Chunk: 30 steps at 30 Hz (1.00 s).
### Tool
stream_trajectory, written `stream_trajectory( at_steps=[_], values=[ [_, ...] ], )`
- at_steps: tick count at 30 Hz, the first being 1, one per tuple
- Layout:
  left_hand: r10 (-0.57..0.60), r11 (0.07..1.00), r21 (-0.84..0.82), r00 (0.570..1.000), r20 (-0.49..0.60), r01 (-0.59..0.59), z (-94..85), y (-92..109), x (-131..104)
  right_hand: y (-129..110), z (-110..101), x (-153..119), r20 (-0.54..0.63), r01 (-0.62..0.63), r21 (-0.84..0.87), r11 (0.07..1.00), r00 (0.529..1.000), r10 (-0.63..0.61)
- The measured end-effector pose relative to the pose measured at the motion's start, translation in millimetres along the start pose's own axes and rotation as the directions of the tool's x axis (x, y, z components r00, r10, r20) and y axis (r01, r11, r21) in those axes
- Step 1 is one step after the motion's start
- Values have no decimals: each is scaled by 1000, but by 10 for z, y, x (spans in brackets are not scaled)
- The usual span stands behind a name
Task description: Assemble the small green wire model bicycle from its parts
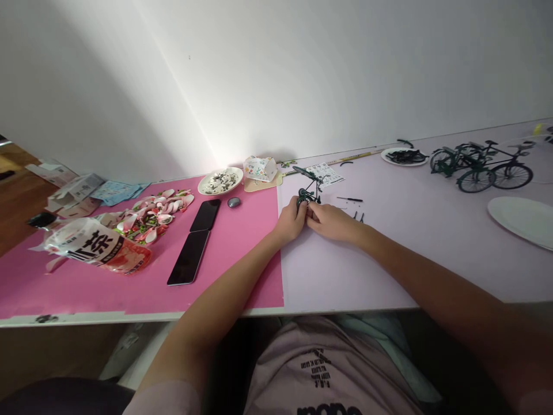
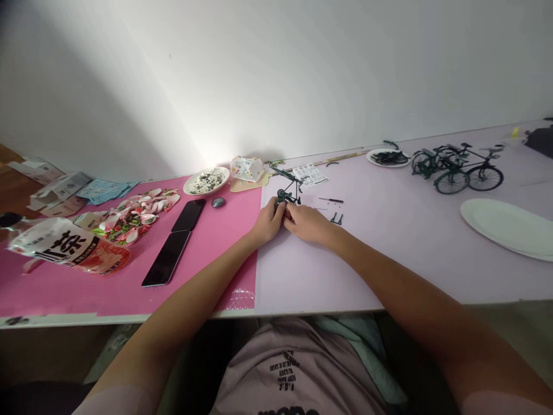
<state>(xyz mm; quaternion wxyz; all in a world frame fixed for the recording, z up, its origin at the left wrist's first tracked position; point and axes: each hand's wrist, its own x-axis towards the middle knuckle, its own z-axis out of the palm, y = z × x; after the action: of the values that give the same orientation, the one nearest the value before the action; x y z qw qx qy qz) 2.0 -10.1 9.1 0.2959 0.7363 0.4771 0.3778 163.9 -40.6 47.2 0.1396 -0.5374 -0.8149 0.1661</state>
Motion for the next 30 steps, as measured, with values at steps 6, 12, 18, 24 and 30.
stream_trajectory(
  at_steps=[6, 12, 18, 24, 30],
  values=[
    [1, 1000, -3, 1000, 0, -1, 1, 2, -2, 24, 12, 13, 11, -1, -2, 1000, 1000, 1],
    [8, 1000, 7, 1000, -7, -8, -2, 5, -6, 19, 13, 15, 8, 1, -8, 1000, 1000, -1],
    [-1, 1000, 17, 1000, -4, 1, -7, 23, -12, 12, 9, 2, -2, -7, -6, 1000, 1000, 7],
    [2, 1000, 19, 1000, -4, -2, -7, 26, -14, 28, 17, 9, -2, -3, -11, 1000, 1000, 3],
    [1, 1000, 21, 1000, -4, -1, -12, 31, -19, 28, 15, 11, 2, -6, -12, 1000, 1000, 6]
  ],
)
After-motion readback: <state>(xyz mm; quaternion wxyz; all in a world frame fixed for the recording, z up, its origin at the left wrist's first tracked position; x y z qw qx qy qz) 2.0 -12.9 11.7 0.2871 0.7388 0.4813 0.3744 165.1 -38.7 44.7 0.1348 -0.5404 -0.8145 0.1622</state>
